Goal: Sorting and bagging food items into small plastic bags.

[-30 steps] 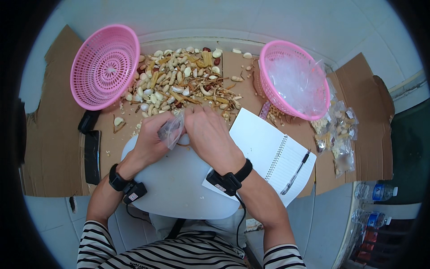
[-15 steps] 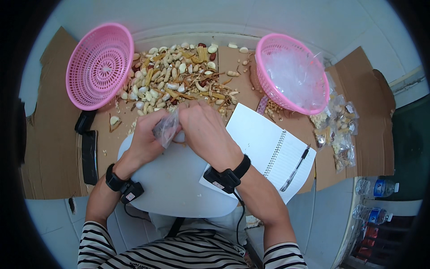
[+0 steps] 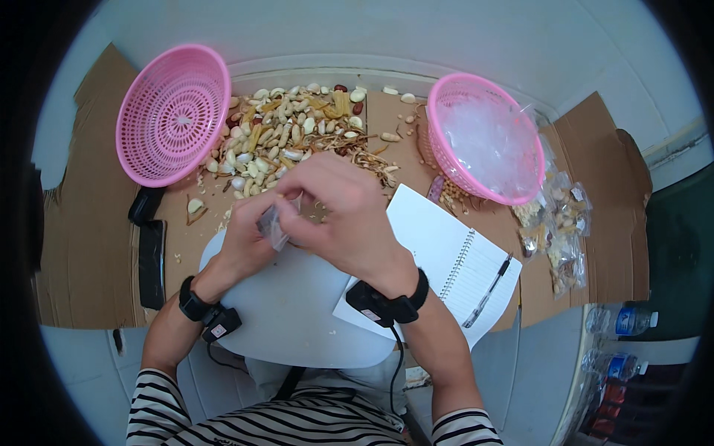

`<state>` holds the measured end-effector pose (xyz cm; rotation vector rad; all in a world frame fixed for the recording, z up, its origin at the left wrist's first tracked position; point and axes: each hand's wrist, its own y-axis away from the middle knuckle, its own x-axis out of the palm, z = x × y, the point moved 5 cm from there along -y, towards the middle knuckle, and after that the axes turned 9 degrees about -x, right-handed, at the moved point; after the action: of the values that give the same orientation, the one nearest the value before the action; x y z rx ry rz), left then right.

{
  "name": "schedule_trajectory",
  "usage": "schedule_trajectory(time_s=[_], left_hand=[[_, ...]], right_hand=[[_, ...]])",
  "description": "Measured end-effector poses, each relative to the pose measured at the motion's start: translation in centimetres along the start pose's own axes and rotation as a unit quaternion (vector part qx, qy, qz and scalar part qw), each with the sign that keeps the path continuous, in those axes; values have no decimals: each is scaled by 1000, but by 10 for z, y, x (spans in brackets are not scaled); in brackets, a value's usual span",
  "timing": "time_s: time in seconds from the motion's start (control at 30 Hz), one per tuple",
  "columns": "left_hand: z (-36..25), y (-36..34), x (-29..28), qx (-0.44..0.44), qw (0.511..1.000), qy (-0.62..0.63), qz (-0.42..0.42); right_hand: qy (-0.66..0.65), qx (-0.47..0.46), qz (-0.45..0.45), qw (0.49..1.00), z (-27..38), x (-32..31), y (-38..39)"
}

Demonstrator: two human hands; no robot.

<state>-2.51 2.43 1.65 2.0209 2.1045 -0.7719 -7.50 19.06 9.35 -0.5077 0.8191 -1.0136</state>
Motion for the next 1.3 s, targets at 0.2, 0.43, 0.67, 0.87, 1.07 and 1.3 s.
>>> schedule_trajectory(time_s=[0.2, 0.43, 0.67, 0.87, 1.07, 1.3], left_hand=[[-4, -2, 0, -2, 1000, 20, 5], [-2, -1, 0, 24, 999, 25, 18], [-2, -2, 1, 13, 1000, 26, 11], [-5, -1, 1, 42, 999, 5, 6], [-9, 0, 0, 64, 997, -40, 7], [-5, -1, 2, 32, 999, 7, -1]], right_hand=[[45, -59, 64, 995, 1, 12, 0], [30, -54, 93, 994, 1, 17, 2], [39, -39, 95, 994, -1, 17, 2], [39, -26, 99, 994, -2, 20, 5], [51, -50, 107, 992, -3, 24, 7], [74, 0, 87, 993, 0, 21, 6]])
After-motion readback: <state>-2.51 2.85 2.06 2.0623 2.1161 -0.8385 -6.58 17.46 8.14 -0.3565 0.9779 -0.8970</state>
